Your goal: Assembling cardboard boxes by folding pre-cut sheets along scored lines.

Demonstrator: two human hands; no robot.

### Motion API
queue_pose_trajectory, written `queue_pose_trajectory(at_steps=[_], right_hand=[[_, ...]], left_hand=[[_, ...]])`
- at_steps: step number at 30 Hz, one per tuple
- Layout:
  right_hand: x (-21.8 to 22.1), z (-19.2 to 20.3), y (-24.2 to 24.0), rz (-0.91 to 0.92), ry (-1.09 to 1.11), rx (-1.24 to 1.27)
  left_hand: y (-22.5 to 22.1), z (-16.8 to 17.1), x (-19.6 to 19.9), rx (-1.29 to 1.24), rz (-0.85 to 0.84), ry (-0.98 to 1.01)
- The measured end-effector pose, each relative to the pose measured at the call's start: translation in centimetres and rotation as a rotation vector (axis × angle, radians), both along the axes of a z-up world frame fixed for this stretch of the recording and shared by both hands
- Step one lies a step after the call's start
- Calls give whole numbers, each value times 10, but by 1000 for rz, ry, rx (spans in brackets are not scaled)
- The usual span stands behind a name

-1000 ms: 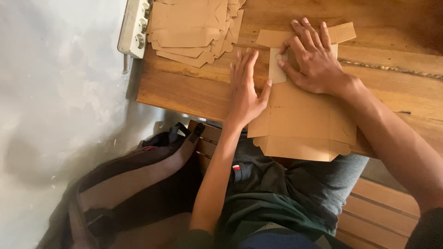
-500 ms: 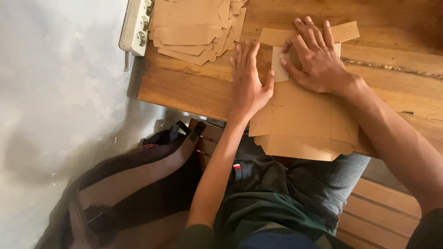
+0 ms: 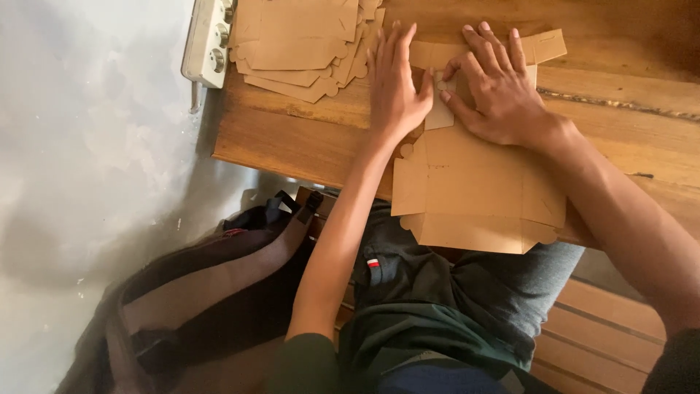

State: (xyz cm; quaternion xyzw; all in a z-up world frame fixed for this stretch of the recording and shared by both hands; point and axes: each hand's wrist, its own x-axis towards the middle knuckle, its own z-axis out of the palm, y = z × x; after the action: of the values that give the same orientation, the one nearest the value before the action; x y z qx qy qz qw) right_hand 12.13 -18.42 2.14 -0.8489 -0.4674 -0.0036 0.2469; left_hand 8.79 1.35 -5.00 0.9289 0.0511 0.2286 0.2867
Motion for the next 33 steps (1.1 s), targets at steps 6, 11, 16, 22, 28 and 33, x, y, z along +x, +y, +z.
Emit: queue_pose_trajectory(at_steps=[6,11,16,22,28,33], right_hand=[[-2,6,-1,4,27,20],[-2,7,-1,0,40,9],[0,1,-2,17,-13,46],[0,4,-1,-4,46,4],[1,-1,-2,-11,4,-1],[0,0,-3,9,-2,45]], left_hand=[[-3,10,-7,-16,-43,14],[-7,8,-30,-50,-118,-44],[-18,29,-62,-105,-156,-12],[-26,42,-82,-132,-155,31],[-31,38,-94,-152,-126,-4],[-29,28,-79,-105,-27,37]])
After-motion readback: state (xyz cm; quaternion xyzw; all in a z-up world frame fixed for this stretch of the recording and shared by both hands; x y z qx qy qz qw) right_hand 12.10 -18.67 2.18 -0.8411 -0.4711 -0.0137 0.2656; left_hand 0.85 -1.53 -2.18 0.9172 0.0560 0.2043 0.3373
